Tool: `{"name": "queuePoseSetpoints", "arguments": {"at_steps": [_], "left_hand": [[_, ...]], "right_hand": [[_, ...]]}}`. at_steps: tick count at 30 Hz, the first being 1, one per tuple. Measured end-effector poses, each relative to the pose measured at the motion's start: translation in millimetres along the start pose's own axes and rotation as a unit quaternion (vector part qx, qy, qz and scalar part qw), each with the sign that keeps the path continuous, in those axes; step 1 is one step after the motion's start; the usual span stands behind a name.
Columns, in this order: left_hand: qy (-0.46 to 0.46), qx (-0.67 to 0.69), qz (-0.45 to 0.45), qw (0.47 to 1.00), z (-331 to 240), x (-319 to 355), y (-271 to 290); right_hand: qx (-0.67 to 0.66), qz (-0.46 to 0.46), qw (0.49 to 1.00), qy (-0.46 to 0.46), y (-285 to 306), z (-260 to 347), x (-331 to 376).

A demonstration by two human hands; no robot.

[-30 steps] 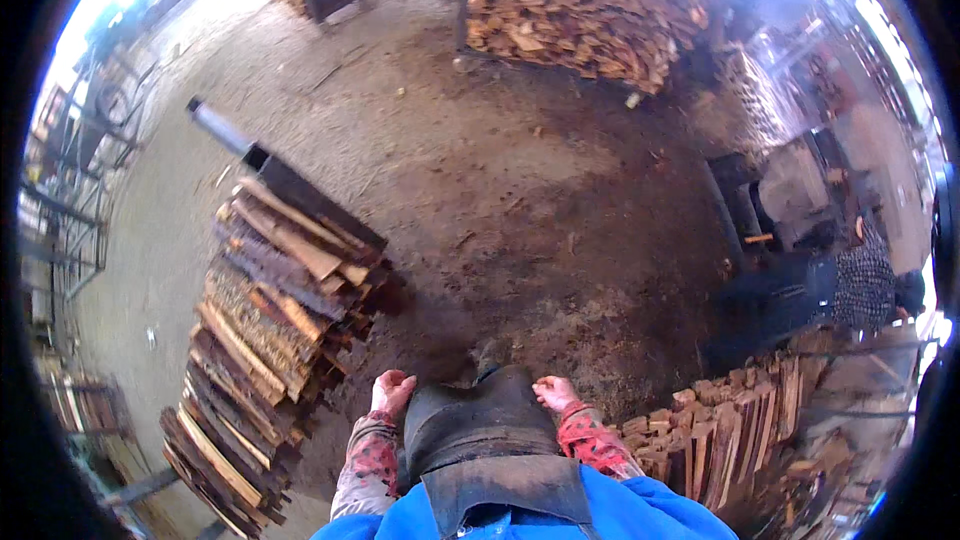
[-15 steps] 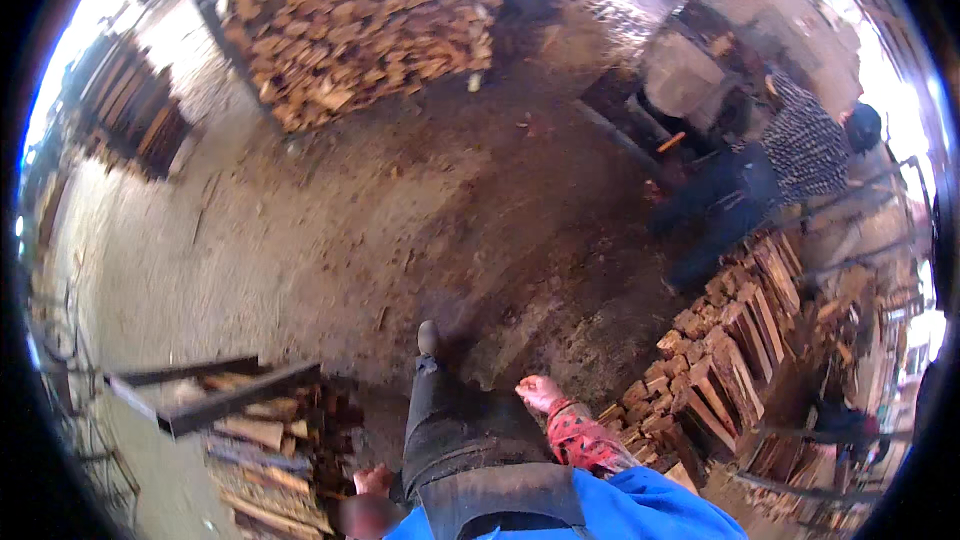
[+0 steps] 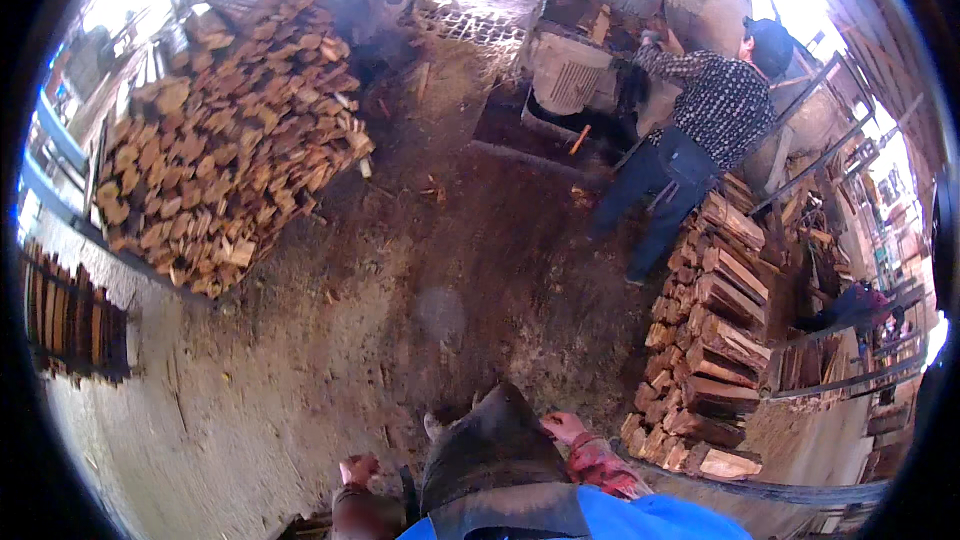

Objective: The person picks up processed wooden planks from a conveyor belt and stacks them onto a metal rack. The person handles the wood by hand, moving from the conveyor to the rack repeatedly.

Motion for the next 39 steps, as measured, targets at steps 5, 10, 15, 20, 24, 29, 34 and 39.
{"name": "queuePoseSetpoints", "arguments": {"at_steps": [5,10,15,20,24,29,34,39], "left_hand": [[-0.086,0.001,-0.016,0.996,-141,-81,-42],[-0.1,-0.034,0.061,0.993,-219,-103,-118],[0.022,0.004,0.101,0.995,-213,-100,-171],[-0.001,-0.251,0.095,0.963,-222,-95,-181],[-0.206,-0.527,0.154,0.81,-259,-114,-213],[-0.145,-0.569,0.063,0.807,-244,-225,-217],[-0.003,-0.2,0.087,0.976,-408,-311,-297],[-0.169,-0.233,0.088,0.954,-660,-322,-403]], "right_hand": [[-0.147,-0.005,0.972,-0.182,29,-15,-13],[-0.075,0.02,0.979,-0.191,58,-18,-80],[-0.039,0.036,0.987,-0.149,113,-14,-177],[0.027,-0.059,0.998,-0.02,199,115,-257],[0.025,-0.11,0.993,0.033,244,165,-317],[0.037,-0.103,0.994,0.021,264,240,-365],[-0.013,-0.105,0.994,-0.037,297,253,-404],[-0.097,-0.162,0.979,-0.079,344,313,-413]]}}
Point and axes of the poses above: each hand's wrist, its own x-axis away from the middle knuckle, its own y-axis out of the back of the hand, z = x × y, the point moved 7 cm from there along -x, towards the middle knuckle, and after that the axes turned 2 degrees about -z, right-handed, at the moved point
